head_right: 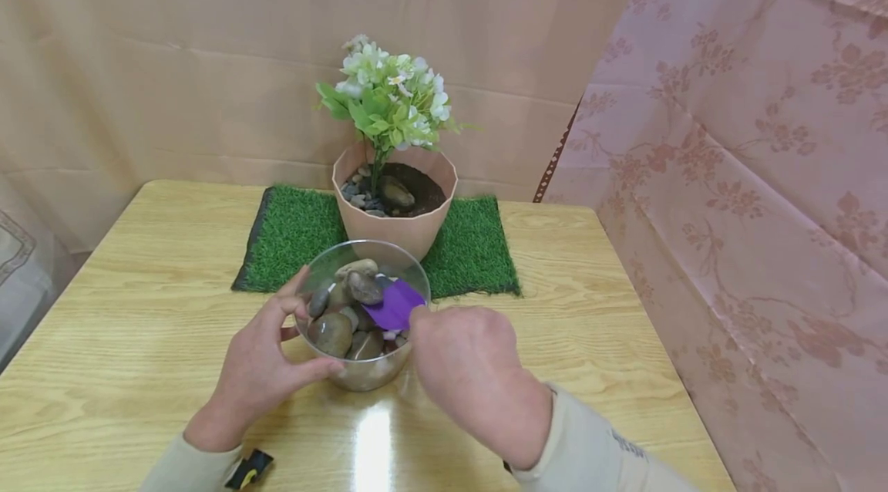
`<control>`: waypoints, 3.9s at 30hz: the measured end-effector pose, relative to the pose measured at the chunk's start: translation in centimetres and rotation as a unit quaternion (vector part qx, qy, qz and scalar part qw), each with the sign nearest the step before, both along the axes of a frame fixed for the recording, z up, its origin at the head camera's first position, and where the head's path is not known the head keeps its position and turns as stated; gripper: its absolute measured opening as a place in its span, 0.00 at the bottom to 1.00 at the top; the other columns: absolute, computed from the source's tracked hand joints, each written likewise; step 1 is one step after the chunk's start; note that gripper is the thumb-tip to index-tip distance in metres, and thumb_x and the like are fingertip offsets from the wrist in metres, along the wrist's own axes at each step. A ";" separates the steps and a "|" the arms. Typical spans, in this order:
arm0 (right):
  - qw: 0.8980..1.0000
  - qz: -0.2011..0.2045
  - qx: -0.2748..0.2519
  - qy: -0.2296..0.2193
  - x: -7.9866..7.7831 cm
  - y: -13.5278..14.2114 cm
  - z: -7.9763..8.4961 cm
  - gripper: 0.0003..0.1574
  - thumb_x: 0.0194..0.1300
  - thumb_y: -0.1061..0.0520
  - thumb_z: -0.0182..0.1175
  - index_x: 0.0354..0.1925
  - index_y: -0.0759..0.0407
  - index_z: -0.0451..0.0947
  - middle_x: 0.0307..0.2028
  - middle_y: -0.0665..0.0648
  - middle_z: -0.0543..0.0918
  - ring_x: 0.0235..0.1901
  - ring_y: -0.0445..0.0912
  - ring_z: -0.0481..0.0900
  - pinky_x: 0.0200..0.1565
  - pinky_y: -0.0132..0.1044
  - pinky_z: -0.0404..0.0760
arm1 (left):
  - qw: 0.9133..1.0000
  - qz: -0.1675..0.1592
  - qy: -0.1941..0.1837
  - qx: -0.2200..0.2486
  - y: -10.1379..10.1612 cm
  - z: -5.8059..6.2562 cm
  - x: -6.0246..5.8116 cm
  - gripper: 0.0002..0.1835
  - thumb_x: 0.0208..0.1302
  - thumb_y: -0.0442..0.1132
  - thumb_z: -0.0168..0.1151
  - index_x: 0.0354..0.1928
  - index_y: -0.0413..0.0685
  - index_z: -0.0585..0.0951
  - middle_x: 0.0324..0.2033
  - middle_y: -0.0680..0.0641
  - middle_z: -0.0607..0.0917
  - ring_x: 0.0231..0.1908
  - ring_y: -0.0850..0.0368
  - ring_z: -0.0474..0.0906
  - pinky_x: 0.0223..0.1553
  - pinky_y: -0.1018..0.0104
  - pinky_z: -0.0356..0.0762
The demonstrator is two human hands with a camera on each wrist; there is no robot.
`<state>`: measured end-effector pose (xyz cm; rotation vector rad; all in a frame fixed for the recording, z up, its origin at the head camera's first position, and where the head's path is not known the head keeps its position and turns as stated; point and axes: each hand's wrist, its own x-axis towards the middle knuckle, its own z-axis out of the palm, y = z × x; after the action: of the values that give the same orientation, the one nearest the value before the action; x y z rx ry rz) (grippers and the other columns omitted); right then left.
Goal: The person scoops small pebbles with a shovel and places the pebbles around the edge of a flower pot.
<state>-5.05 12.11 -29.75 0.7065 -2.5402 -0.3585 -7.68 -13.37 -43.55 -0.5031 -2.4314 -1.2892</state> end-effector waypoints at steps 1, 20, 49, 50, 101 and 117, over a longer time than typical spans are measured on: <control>1.000 -0.001 -0.001 -0.002 -0.1 0.0 0.0 0.26 0.66 0.48 0.71 0.20 0.47 0.66 0.10 0.45 0.56 0.09 0.40 0.55 0.06 0.35 0.59 | 1.000 0.000 0.000 0.000 0.0 0.0 0.0 0.37 0.42 0.59 0.86 0.44 0.50 0.72 0.78 0.38 0.64 0.67 0.32 0.75 0.46 0.57 0.92; 0.998 0.020 -0.060 -0.012 -1.5 -0.6 -0.7 0.30 0.67 0.49 0.69 0.17 0.45 0.61 0.11 0.43 0.56 0.10 0.39 0.55 0.06 0.34 0.56 | 1.000 0.001 0.007 -0.003 0.0 0.0 0.0 0.38 0.41 0.60 0.86 0.44 0.50 0.72 0.78 0.39 0.65 0.66 0.33 0.77 0.46 0.57 0.92; 0.987 0.104 -0.119 0.020 -2.8 1.6 -2.1 0.08 0.58 0.44 0.79 0.36 0.40 0.91 0.20 0.42 0.87 0.12 0.40 0.76 0.09 0.32 0.63 | 1.000 -0.002 0.010 0.004 -0.1 -0.1 0.1 0.38 0.41 0.58 0.87 0.45 0.49 0.72 0.79 0.40 0.64 0.67 0.32 0.75 0.46 0.55 0.92; 0.987 0.105 -0.121 0.016 -2.9 1.6 -2.1 0.08 0.58 0.44 0.78 0.36 0.40 0.91 0.20 0.42 0.87 0.12 0.40 0.76 0.09 0.32 0.63 | 1.000 -0.002 0.009 0.004 -0.1 -0.1 0.1 0.38 0.41 0.58 0.87 0.45 0.49 0.72 0.79 0.39 0.64 0.67 0.32 0.75 0.46 0.55 0.92; 0.979 0.106 -0.166 -0.052 -4.7 -0.1 -3.9 0.14 0.69 0.43 0.70 0.27 0.43 0.83 0.14 0.39 0.76 0.12 0.33 0.65 0.10 0.27 0.55 | 1.000 0.001 0.015 -0.013 0.0 0.0 0.0 0.38 0.43 0.62 0.85 0.44 0.52 0.71 0.78 0.37 0.65 0.68 0.32 0.74 0.45 0.56 0.92; 0.971 0.128 -0.191 -0.058 -4.9 0.6 -3.9 0.09 0.70 0.43 0.68 0.38 0.43 0.89 0.29 0.41 0.90 0.20 0.35 0.82 0.13 0.29 0.72 | 1.000 0.001 0.025 -0.019 -0.1 0.0 0.0 0.38 0.43 0.65 0.83 0.44 0.52 0.72 0.77 0.36 0.66 0.67 0.32 0.75 0.44 0.58 0.92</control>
<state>-9.93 12.68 -33.68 0.9064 -2.4761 0.2610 -7.71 -13.43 -43.53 -0.5363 -2.4182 -1.2167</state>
